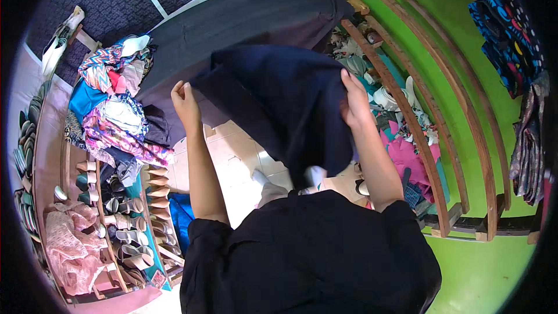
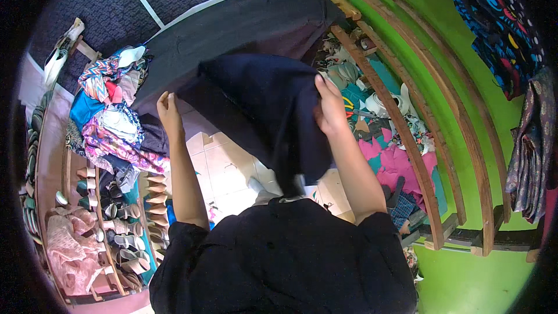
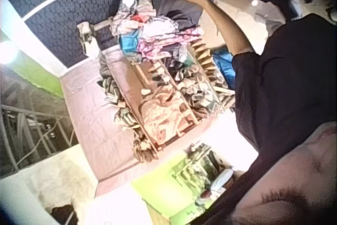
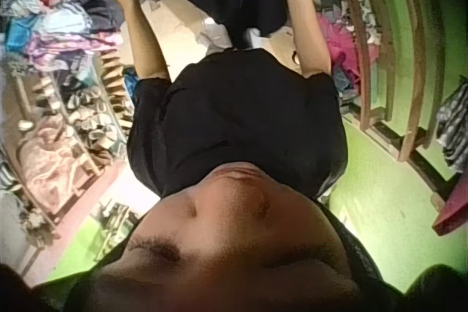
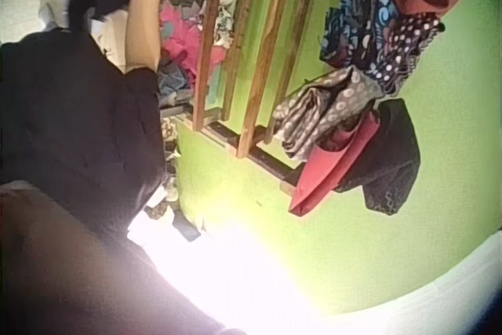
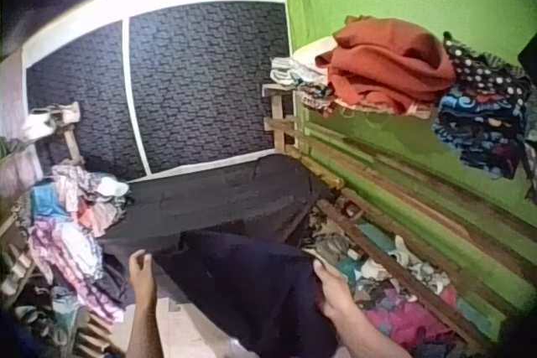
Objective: The person is folding different pieces of fabric, including pink fabric and black lace, and placing them on a shelf.
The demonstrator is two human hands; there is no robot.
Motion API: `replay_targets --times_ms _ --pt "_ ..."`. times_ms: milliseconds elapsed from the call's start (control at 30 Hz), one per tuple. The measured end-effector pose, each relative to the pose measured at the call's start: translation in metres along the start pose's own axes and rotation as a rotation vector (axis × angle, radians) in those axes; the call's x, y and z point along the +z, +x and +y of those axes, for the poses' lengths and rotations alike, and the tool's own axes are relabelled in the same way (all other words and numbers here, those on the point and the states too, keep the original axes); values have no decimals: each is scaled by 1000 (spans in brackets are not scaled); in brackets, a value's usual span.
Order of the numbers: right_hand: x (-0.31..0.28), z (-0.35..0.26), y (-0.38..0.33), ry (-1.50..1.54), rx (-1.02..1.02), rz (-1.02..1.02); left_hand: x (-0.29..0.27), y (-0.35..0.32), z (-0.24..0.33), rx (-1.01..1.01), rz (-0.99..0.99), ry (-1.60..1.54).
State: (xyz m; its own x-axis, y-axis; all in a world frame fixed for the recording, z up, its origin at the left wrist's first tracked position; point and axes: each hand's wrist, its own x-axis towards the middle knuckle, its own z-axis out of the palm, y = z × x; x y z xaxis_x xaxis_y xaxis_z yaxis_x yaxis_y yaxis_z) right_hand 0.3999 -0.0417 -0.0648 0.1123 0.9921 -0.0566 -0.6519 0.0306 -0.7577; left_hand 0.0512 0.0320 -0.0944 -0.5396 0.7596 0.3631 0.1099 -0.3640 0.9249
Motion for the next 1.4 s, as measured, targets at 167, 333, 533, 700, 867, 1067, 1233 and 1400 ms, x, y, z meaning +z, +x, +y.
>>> replay_targets --times_ms 167,333,533,700,867,1067,1233,1400 --pt "23 40 39 149 132 -50 31 -90 38 235 -521 -71" --pt "84 37 15 250 202 -80 14 -160 23 205 -870 29" --pt "71 40 29 309 208 -243 6 -142 3 289 -639 333" --pt "74 18 29 152 102 -91 16 -141 10 56 -580 -23" --pt "91 12 -2 -357 -229 -155 44 -118 82 -91 -481 5" --pt "61 66 -46 -1029 -486 -332 63 -106 65 -255 -542 47" --pt "51 95 -45 -1145 -521 -153 67 -103 47 -184 -567 13" --pt "58 85 -40 -1165 -577 -118 68 -104 71 -259 -606 26"
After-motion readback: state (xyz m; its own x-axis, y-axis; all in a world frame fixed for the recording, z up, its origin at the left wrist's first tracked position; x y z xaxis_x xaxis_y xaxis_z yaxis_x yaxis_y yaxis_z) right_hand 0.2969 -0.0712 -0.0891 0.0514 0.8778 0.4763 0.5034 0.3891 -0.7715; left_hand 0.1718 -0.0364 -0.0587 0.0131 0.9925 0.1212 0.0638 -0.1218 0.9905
